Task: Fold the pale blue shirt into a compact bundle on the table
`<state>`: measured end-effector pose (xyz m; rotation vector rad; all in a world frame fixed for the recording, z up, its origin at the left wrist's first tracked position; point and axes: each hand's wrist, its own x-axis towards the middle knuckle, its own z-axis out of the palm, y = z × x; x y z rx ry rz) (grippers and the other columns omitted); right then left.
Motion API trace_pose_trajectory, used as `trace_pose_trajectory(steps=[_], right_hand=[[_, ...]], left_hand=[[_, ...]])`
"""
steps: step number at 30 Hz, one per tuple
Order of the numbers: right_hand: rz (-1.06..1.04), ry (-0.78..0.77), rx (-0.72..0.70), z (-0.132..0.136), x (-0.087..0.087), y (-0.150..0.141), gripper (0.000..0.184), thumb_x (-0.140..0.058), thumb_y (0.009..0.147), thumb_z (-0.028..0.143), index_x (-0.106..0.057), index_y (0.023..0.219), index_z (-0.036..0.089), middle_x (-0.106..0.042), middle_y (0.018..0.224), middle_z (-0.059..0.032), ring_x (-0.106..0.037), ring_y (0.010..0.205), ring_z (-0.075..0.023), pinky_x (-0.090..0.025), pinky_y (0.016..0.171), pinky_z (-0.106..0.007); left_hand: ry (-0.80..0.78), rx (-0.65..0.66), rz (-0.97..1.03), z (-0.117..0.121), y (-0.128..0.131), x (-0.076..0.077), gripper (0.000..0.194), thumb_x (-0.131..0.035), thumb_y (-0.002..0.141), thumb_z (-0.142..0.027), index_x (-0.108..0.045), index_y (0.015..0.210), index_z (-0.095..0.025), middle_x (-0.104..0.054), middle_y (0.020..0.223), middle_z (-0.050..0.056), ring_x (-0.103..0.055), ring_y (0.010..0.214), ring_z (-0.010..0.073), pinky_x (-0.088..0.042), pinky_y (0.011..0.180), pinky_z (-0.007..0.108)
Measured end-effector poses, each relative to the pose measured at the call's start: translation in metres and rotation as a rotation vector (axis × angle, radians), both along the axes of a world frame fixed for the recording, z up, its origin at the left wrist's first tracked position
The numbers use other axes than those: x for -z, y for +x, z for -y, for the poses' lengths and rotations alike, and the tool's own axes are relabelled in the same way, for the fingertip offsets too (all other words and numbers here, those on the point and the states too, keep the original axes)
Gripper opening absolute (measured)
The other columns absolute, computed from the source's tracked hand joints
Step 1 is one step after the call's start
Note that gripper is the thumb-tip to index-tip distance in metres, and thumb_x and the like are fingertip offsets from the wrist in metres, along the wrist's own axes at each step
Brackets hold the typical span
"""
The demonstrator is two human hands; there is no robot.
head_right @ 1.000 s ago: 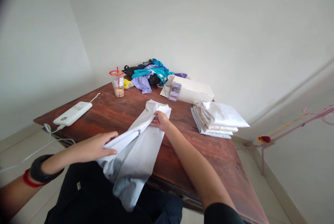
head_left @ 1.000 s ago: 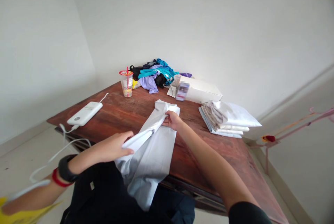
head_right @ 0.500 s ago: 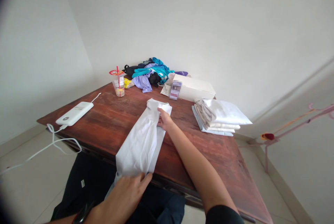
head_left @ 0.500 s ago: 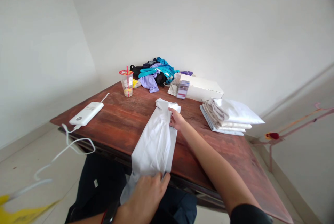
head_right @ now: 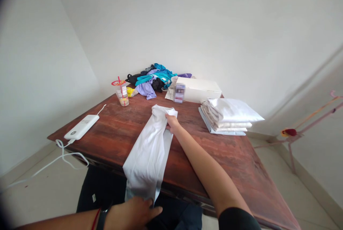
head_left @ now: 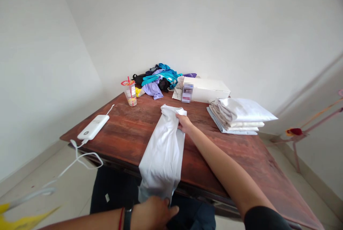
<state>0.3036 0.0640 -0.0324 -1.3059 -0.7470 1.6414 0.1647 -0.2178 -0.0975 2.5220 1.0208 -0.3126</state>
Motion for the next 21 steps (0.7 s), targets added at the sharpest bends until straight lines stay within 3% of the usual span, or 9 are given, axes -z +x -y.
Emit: trace_pose_trajectory(steps=[3,5,7,9,12,14,16,21], right_hand=[[-0.078,-0.005,-0.03,-0.002,-0.002,0.004,0.009,-0.058,0.103,0.027,-0.061,0.109,0.02,-0.073,0.088,-0.0035,-0.072,0.074,-0.0158,-0.062,0.068,-0.028],[-0.12,-0.001,-0.059,-0.004,-0.003,0.006,0.013,-0.054,0.106,0.029,-0.062,0.109,0.019,-0.075,0.09,-0.0052,-0.073,0.077,-0.0163,-0.063,0.07,-0.028],[-0.152,0.009,-0.095,-0.004,-0.002,0.007,0.017,-0.053,0.107,0.032,-0.063,0.11,0.019,-0.076,0.094,-0.0066,-0.074,0.081,-0.0171,-0.063,0.072,-0.028],[-0.174,0.02,-0.134,-0.003,-0.001,0.007,0.02,-0.052,0.107,0.033,-0.065,0.112,0.018,-0.077,0.098,-0.0076,-0.075,0.084,-0.018,-0.063,0.073,-0.029],[-0.19,0.029,-0.196,0.001,-0.002,0.005,0.029,-0.045,0.11,0.037,-0.066,0.115,0.017,-0.078,0.101,-0.009,-0.075,0.083,-0.0188,-0.063,0.07,-0.03],[-0.2,0.028,-0.25,0.003,-0.004,0.004,0.033,-0.042,0.11,0.036,-0.067,0.115,0.014,-0.078,0.1,-0.0107,-0.075,0.079,-0.0195,-0.062,0.066,-0.03],[-0.216,0.029,-0.312,0.006,-0.007,0.003,0.03,-0.046,0.109,0.03,-0.069,0.115,0.012,-0.078,0.098,-0.0122,-0.075,0.076,-0.0201,-0.062,0.064,-0.03],[-0.277,0.055,-0.369,0.011,-0.005,0.001,0.023,-0.056,0.097,0.01,-0.071,0.115,0.011,-0.079,0.098,-0.0107,-0.075,0.074,-0.018,-0.062,0.069,-0.028]], left_hand=[[-0.288,0.164,0.141,-0.01,-0.007,-0.049,0.056,-0.068,0.089,-0.022,-0.063,0.144,-0.035,-0.08,0.105,0.009,-0.078,0.081,0.0316,-0.06,0.06,0.035],[-0.51,0.167,0.331,-0.031,-0.013,-0.092,0.044,-0.065,0.093,-0.025,-0.069,0.135,-0.037,-0.08,0.107,0.003,-0.078,0.092,0.0259,-0.061,0.076,0.032],[-0.525,-0.026,0.514,-0.065,-0.022,-0.127,0.04,-0.062,0.098,-0.036,-0.067,0.137,-0.032,-0.079,0.112,0.003,-0.076,0.098,0.0225,-0.058,0.089,0.03],[-0.323,-0.263,0.634,-0.112,-0.034,-0.145,0.04,-0.057,0.1,-0.043,-0.065,0.136,-0.026,-0.078,0.108,0.006,-0.074,0.096,0.0225,-0.057,0.089,0.032],[0.031,-0.63,0.633,-0.193,-0.05,-0.14,0.055,-0.066,0.093,-0.047,-0.059,0.139,-0.018,-0.066,0.134,0.016,-0.067,0.113,0.0289,-0.053,0.098,0.038],[-0.075,-0.83,0.618,-0.241,-0.057,-0.129,0.071,-0.067,0.091,-0.048,-0.044,0.152,-0.019,-0.052,0.151,0.021,-0.062,0.123,0.0315,-0.054,0.095,0.038],[-0.165,-0.846,0.6,-0.278,-0.061,-0.121,0.08,-0.066,0.091,-0.055,-0.035,0.156,-0.022,-0.048,0.155,0.022,-0.062,0.123,0.0324,-0.057,0.085,0.037],[-0.357,-0.675,0.551,-0.324,-0.071,-0.117,0.071,-0.072,0.081,-0.069,-0.058,0.136,-0.026,-0.066,0.133,0.01,-0.064,0.112,0.0268,-0.054,0.077,0.028]])
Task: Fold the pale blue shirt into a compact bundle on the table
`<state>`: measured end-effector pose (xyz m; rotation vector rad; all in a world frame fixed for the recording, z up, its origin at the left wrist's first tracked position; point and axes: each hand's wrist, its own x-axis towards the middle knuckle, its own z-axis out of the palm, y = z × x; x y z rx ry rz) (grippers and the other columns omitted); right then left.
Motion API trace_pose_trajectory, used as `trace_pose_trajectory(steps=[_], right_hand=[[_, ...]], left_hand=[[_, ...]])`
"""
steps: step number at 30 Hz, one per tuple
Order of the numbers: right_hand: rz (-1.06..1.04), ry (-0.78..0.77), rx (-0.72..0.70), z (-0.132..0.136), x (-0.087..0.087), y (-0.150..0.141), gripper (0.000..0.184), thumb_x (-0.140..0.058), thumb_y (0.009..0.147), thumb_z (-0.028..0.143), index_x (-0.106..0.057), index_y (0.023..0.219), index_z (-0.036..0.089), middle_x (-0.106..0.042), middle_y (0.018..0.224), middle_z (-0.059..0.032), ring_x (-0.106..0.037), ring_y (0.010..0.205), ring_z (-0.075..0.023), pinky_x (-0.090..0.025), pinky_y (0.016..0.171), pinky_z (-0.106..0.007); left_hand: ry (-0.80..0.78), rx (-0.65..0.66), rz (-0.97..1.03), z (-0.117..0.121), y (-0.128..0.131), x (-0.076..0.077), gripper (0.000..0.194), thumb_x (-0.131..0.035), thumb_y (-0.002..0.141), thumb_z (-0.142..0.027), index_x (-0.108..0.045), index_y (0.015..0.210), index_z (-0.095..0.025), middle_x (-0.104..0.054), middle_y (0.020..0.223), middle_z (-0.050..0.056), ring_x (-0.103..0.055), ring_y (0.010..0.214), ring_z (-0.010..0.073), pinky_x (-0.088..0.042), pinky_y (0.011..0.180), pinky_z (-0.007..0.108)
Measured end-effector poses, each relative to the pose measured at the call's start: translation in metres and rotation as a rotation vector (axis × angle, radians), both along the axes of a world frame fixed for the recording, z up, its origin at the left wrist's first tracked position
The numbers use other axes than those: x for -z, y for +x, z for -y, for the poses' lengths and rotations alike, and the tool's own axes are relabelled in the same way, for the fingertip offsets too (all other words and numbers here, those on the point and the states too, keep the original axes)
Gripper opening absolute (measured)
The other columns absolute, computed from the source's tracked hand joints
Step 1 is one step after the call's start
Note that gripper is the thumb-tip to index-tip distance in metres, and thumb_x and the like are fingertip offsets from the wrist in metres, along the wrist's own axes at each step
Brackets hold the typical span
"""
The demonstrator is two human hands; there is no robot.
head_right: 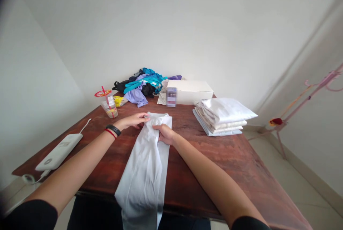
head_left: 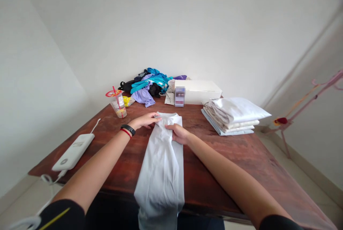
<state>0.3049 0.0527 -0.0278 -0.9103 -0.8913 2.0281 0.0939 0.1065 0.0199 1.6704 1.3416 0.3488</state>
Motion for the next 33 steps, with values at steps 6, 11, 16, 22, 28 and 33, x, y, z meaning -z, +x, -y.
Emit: trace_pose_trajectory(steps=[6,11,16,22,28,33], right_hand=[[-0.097,-0.007,0.044,0.002,0.009,-0.009,0.018,-0.058,0.098,0.01,-0.073,0.109,0.012,-0.079,0.096,-0.0094,-0.077,0.079,-0.0179,-0.063,0.078,-0.029],[-0.093,-0.051,0.076,0.007,0.009,-0.018,0.017,-0.056,0.103,0.016,-0.071,0.11,0.011,-0.079,0.099,-0.01,-0.077,0.083,-0.018,-0.063,0.081,-0.03],[0.066,-0.068,0.023,0.011,0.009,-0.022,0.01,-0.061,0.101,0.016,-0.069,0.106,0.013,-0.077,0.095,-0.0079,-0.074,0.072,-0.0147,-0.063,0.066,-0.024],[0.177,-0.127,0.018,0.014,0.003,-0.021,0.001,-0.068,0.095,0.016,-0.067,0.095,0.017,-0.075,0.084,-0.0039,-0.069,0.061,-0.0133,-0.057,0.052,-0.02],[0.164,-0.153,-0.005,0.014,-0.001,-0.02,0.014,-0.057,0.1,0.021,-0.07,0.1,0.016,-0.075,0.083,-0.0055,-0.07,0.066,-0.0158,-0.055,0.054,-0.021],[0.183,-0.143,-0.065,0.016,-0.007,-0.014,0.008,-0.062,0.097,0.023,-0.066,0.095,0.016,-0.071,0.075,-0.002,-0.065,0.057,-0.0138,-0.052,0.05,-0.02]], left_hand=[[-0.135,0.09,-0.003,-0.034,-0.019,0.005,0.072,-0.081,0.069,-0.073,-0.062,0.119,-0.024,-0.069,0.108,0.004,-0.065,0.088,0.0181,-0.049,0.07,0.024],[-0.147,0.087,0.099,-0.056,-0.031,0.011,0.063,-0.086,0.065,-0.069,-0.058,0.09,-0.019,-0.063,0.086,0.0,-0.062,0.083,0.0165,-0.05,0.069,0.025],[-0.23,0.093,0.223,-0.074,-0.038,0.011,0.061,-0.09,0.063,-0.063,-0.055,0.086,-0.019,-0.062,0.089,-0.001,-0.064,0.087,0.0174,-0.057,0.08,0.034],[-0.178,0.043,0.201,-0.079,-0.032,0.014,0.062,-0.09,0.062,-0.062,-0.058,0.091,-0.018,-0.062,0.09,0.001,-0.063,0.09,0.02,-0.056,0.078,0.034],[-0.081,0.196,0.087,-0.077,-0.025,0.013,0.066,-0.074,0.074,-0.076,-0.071,0.111,-0.022,-0.071,0.107,0.006,-0.063,0.101,0.0255,-0.05,0.078,0.031],[0.538,0.327,-0.137,-0.061,0.0,0.007,0.063,-0.073,0.076,-0.074,-0.078,0.105,-0.019,-0.069,0.122,0.012,-0.059,0.118,0.0335,-0.044,0.098,0.035]])
